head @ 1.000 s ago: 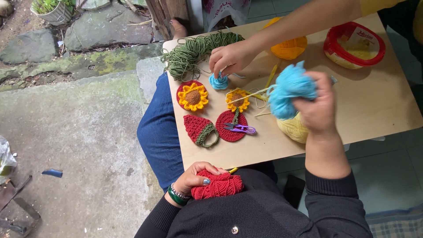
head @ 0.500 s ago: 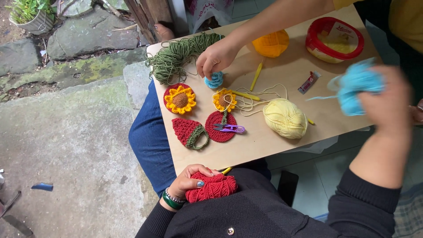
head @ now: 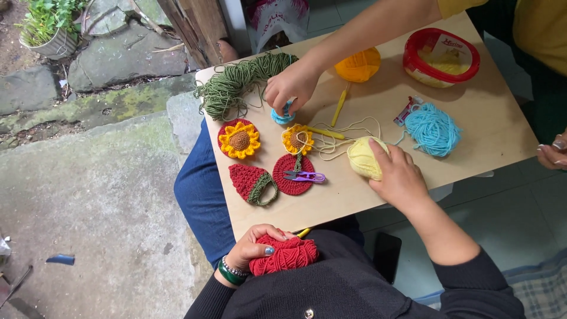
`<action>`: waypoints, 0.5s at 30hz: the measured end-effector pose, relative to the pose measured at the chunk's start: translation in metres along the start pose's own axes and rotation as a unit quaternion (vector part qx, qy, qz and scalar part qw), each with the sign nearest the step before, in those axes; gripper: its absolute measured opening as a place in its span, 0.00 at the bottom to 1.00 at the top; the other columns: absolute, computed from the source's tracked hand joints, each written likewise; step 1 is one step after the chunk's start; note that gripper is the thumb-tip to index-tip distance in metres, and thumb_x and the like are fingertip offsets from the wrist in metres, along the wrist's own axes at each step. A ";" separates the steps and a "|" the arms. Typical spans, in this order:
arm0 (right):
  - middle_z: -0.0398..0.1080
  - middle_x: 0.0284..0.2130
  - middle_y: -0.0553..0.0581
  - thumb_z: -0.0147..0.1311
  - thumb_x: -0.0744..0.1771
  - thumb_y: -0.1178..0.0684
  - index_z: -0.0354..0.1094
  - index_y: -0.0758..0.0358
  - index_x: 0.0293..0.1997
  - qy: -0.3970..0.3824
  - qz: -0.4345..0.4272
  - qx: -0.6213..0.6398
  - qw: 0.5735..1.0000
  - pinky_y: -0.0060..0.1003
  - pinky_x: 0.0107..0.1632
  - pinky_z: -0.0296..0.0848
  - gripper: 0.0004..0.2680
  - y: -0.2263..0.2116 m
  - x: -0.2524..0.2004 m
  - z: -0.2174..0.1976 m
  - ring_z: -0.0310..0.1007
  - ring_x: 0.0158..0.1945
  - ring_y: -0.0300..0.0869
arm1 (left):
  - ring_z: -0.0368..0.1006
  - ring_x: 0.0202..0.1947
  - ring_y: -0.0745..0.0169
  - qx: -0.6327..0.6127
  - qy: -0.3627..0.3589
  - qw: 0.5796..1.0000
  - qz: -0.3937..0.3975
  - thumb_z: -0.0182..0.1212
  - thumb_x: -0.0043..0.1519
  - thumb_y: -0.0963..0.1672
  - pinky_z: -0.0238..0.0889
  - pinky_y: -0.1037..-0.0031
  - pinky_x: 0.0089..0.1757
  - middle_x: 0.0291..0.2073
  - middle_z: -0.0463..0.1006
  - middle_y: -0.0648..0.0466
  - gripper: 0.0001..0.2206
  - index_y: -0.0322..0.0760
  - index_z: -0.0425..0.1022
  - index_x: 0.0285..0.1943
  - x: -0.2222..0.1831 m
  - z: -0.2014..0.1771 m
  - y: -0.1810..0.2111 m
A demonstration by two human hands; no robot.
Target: A person is crocheting a small red decorative piece using a crochet hook and yarn.
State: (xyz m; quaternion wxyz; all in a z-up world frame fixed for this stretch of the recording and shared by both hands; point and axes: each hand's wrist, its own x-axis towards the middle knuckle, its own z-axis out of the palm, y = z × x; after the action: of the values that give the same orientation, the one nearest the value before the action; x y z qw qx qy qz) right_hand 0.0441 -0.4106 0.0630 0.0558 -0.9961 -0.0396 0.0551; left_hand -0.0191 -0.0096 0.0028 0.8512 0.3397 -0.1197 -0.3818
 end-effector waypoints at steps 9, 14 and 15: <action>0.64 0.59 0.71 0.63 0.59 0.64 0.60 0.74 0.66 0.332 0.045 0.296 0.894 0.51 0.55 0.72 0.27 0.031 -0.009 -0.061 0.66 0.60 0.62 | 0.71 0.61 0.41 -0.010 0.000 1.000 -0.001 0.69 0.56 0.41 0.58 0.52 0.64 0.53 0.78 0.36 0.13 0.31 0.79 0.49 -0.002 -0.001 0.000; 0.47 0.73 0.75 0.46 0.71 0.73 0.43 0.58 0.79 0.512 -0.181 0.365 0.756 0.72 0.78 0.55 0.26 0.087 -0.002 -0.077 0.50 0.76 0.73 | 0.72 0.59 0.40 -0.016 0.007 1.000 -0.013 0.67 0.55 0.40 0.61 0.54 0.62 0.54 0.78 0.34 0.13 0.30 0.79 0.49 -0.002 0.000 -0.001; 0.47 0.73 0.75 0.46 0.71 0.73 0.43 0.58 0.79 0.512 -0.181 0.365 0.756 0.72 0.78 0.55 0.26 0.103 -0.007 -0.074 0.50 0.76 0.73 | 0.72 0.59 0.40 -0.016 0.006 1.000 -0.014 0.67 0.55 0.40 0.61 0.54 0.62 0.54 0.78 0.34 0.13 0.30 0.79 0.49 -0.003 -0.002 -0.002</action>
State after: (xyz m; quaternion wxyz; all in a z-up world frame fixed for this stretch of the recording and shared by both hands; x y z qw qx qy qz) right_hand 0.0533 -0.5212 0.1250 0.4357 -0.7542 -0.1611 -0.4640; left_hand -0.0213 -0.0078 0.0002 0.8518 0.3301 -0.1037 -0.3933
